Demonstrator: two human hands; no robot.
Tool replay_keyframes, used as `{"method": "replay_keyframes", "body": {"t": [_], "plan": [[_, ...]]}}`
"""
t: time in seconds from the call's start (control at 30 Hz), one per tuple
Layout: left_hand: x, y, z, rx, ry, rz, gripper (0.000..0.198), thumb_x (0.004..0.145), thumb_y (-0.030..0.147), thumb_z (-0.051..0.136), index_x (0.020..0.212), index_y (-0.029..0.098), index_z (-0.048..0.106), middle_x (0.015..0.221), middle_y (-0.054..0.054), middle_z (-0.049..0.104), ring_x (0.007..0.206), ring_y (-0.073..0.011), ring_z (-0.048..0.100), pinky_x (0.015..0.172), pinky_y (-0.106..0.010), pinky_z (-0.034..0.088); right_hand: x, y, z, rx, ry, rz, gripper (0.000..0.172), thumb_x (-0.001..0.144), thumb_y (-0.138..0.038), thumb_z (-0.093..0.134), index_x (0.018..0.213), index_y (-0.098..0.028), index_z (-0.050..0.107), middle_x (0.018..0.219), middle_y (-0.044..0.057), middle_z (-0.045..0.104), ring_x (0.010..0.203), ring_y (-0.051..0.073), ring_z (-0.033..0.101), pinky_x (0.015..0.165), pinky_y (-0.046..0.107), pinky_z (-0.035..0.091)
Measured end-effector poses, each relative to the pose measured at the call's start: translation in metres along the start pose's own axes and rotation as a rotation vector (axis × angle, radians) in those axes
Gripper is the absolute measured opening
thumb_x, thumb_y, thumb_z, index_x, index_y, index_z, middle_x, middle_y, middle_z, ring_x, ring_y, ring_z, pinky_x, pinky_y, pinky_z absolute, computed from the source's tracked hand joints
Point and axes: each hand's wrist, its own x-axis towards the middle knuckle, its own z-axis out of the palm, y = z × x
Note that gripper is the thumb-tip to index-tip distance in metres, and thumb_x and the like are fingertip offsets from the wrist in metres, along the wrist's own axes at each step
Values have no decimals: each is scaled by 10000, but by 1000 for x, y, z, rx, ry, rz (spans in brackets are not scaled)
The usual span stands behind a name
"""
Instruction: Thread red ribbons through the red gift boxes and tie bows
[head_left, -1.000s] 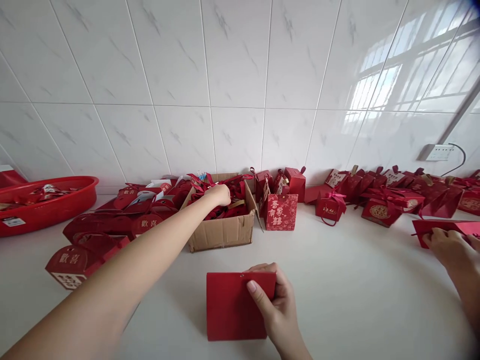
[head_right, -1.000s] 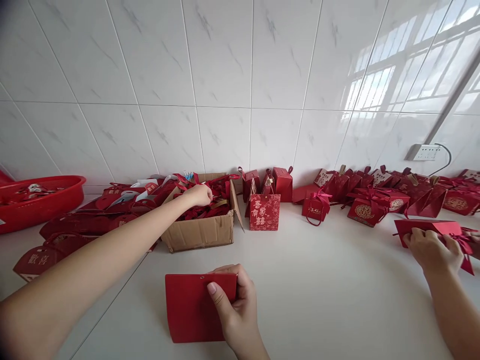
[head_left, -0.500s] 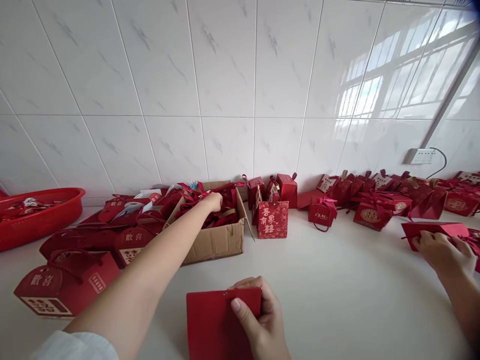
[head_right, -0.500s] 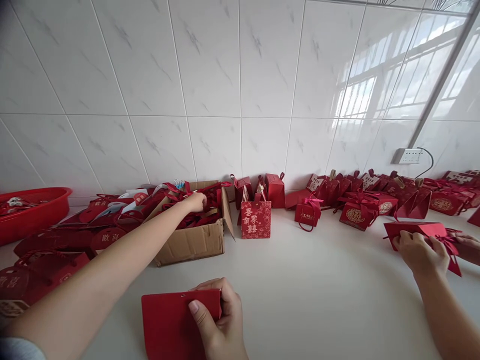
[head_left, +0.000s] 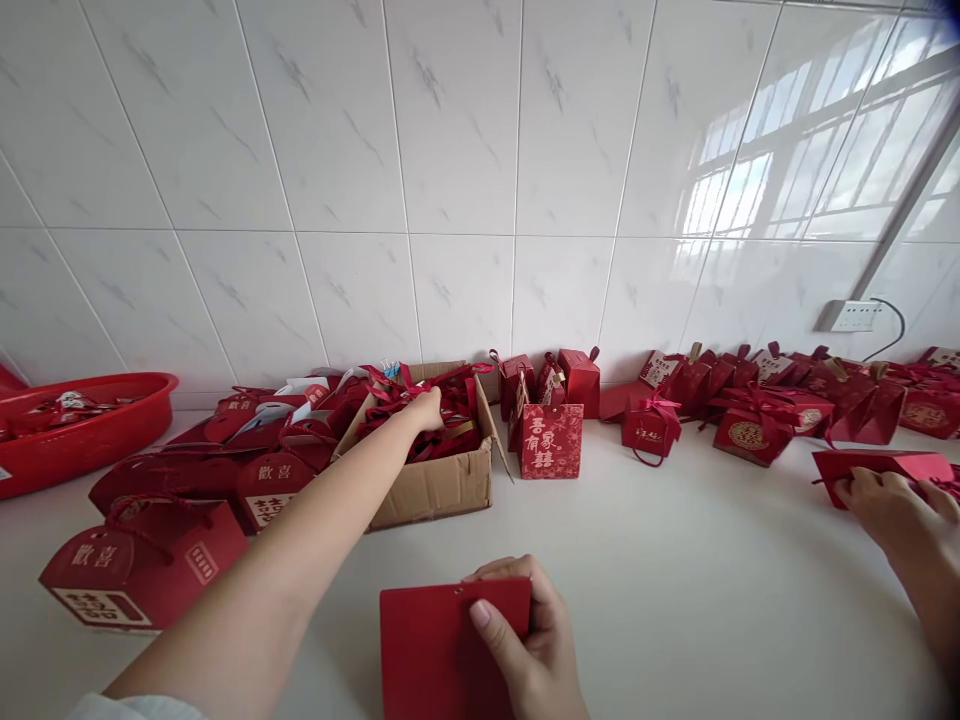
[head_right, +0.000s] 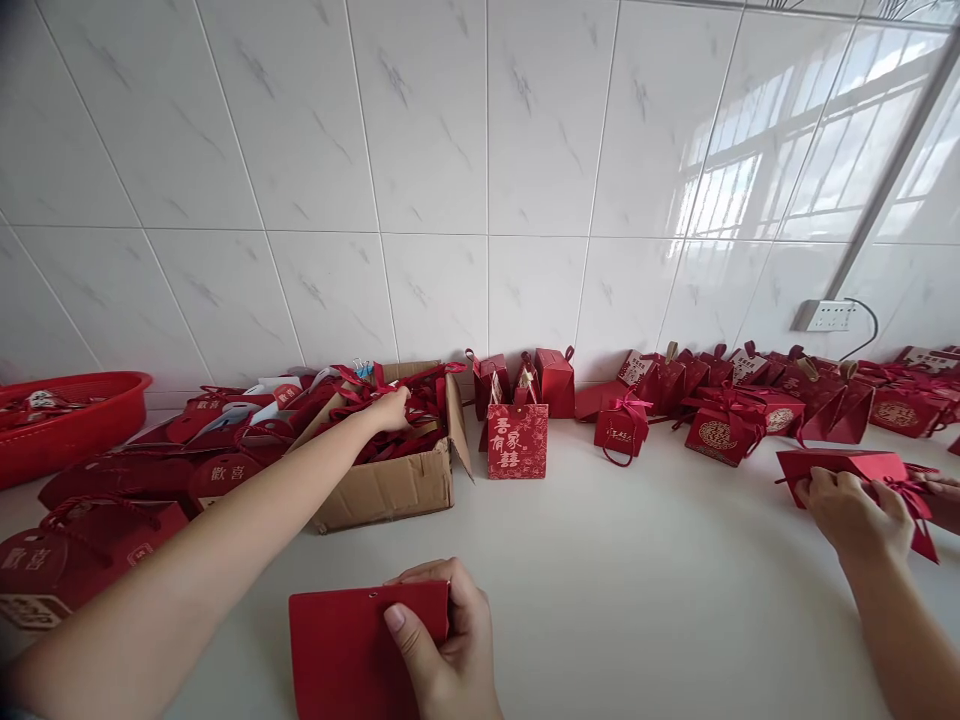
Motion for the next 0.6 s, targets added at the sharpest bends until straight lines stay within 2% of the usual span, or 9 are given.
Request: {"method": "replay_keyframes", "body": {"t": [0.13,0.23,0.3,0.4,0.5,0.6], "plan": [[-1,5,1,-46,-24,2,308,897,312,559,1162,156,557,1161,-90,589,979,-208,605,824,-407,528,0,1,-2,-16,-13,-9,239,741,-428,698,783,-195,670,835,60,657,753,185,611,672,276,490],[-4,8,-2,-107,28,37,290,904,312,547,1150,159,566,1156,-88,593,971,-201,607,823,-400,529,1,2,-3,-19,-20,-29,225,754,-412,691,797,-192,665,839,61,660,761,185,618,676,276,504],[-7,12,-9,-157,106,80,277,902,315,550,1130,158,574,1139,-83,601,960,-197,610,819,-398,529,2,4,-3,-51,-41,-56,216,778,-397,671,818,-185,658,836,65,662,759,184,623,675,276,515],[-21,26,-29,-243,298,177,224,907,260,539,1087,143,603,1095,-81,624,955,-192,611,848,-394,514,5,10,0,-143,-38,-109,210,821,-381,625,846,-174,643,849,71,663,762,181,630,672,273,526],[-58,45,-52,-330,506,300,237,916,152,470,1078,141,643,1099,-95,626,992,-182,589,914,-342,474,13,15,5,-222,63,-153,212,836,-383,602,880,-176,622,879,75,662,785,185,638,688,288,535],[-121,56,-68,-410,631,407,272,922,176,448,1096,196,656,1048,-57,628,936,-160,600,867,-304,487,22,17,8,-322,177,-198,232,807,-391,628,906,-182,623,1010,104,649,896,221,638,759,345,535]]}}
